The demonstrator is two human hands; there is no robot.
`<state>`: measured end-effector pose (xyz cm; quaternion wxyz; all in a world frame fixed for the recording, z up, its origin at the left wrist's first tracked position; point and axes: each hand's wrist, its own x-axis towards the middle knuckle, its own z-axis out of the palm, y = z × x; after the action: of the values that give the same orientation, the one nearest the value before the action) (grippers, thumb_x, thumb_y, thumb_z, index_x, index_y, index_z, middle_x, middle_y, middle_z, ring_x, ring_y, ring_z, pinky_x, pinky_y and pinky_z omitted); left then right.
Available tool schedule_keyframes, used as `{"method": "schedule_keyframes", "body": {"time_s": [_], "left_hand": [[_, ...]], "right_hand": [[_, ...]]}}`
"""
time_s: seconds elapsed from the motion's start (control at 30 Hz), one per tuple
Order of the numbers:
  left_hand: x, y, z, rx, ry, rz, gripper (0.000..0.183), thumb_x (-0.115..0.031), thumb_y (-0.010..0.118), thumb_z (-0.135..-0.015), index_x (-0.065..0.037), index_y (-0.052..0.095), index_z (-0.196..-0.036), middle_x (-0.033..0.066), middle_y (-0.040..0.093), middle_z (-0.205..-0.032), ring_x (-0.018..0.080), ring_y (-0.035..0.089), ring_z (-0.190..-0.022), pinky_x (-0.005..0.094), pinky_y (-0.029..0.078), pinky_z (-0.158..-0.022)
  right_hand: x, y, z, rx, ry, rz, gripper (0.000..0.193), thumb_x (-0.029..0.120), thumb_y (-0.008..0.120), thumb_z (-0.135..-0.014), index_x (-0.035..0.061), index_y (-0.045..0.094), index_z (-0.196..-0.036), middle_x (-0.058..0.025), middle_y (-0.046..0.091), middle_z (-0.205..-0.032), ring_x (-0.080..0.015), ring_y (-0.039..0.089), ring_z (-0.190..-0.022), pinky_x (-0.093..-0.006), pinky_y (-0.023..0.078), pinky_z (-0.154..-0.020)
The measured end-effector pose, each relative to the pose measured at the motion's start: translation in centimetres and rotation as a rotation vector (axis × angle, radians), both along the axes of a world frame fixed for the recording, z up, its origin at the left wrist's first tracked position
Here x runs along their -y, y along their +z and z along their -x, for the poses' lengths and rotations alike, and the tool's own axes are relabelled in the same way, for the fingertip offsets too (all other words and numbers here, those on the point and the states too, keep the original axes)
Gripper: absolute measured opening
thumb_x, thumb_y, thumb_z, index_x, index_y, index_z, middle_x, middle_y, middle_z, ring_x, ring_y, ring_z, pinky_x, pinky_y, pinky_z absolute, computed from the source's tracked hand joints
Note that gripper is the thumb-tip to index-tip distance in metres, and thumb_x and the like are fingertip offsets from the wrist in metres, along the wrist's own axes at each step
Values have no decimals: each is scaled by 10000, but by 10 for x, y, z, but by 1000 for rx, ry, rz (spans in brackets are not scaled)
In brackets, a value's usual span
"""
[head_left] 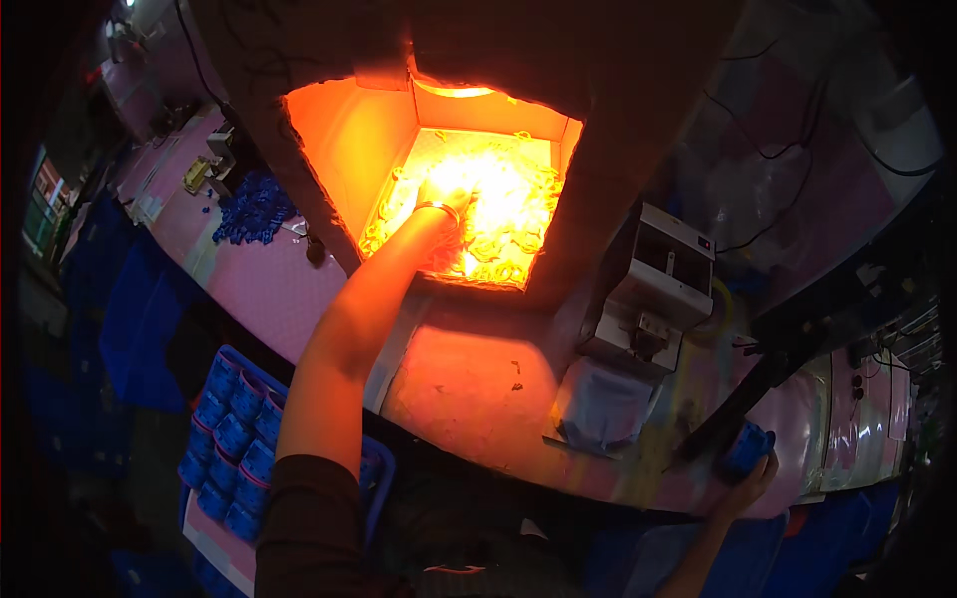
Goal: Assemble small blue toy components using an electric power tool and a heat box at a factory workbench.
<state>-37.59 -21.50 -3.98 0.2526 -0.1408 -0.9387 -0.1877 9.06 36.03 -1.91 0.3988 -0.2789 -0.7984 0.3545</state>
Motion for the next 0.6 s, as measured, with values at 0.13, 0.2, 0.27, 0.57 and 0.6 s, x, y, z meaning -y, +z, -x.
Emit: {"method": "schedule_keyframes", "body": {"time_s": [0.13, 0.2, 0.27, 0.57, 0.6], "left_hand": [[-5, 12, 0, 45, -93, -170, 308, -332, 604, -909, -78, 742, -1017, 136, 730, -879, 266, 685, -764, 376, 527, -694], [-11, 44, -24, 132, -107, -387, 277, -298, 627, -896, -70, 744, -1002, 149, 727, -862, 287, 682, -740, 381, 530, -689], [-19, 72, -51, 209, -52, -599, 243, -277, 663, -883, -62, 746, -960, 112, 725, -800, 206, 662, -650, 336, 522, -624], [-46, 101, -182, 113, -101, -600, 340, -324, 566, -986, -18, 704, -933, 94, 635, -738, 183, 607, -694, 336, 477, -665], [-53, 97, -208, -67, -209, -555, 338, -312, 538, -1002, -18, 691, -938, 114, 631, -786, 227, 614, -730, 357, 482, -695]], "right_hand": [[0, 1, -4, 2, -20, -25, 374, 269, 463, -1032, -30, 573, -1227, -138, 588, -1153, -256, 553, -1085, -382, 421, -962], [7, 6, -2, 6, -16, -10, 375, 276, 463, -1035, -27, 575, -1225, -132, 588, -1148, -252, 555, -1077, -378, 425, -950], [10, 8, 1, 9, -2, 9, 377, 283, 463, -1037, -24, 576, -1224, -125, 589, -1143, -248, 558, -1068, -375, 429, -938], [8, 2, 4, -7, -8, 19, 323, 240, 492, -1027, -36, 597, -1161, -117, 611, -1074, -210, 554, -1016, -340, 429, -924], [7, -1, 3, -19, 10, 16, 325, 243, 496, -1026, -35, 596, -1160, -115, 612, -1066, -210, 558, -1010, -338, 431, -919]]}}
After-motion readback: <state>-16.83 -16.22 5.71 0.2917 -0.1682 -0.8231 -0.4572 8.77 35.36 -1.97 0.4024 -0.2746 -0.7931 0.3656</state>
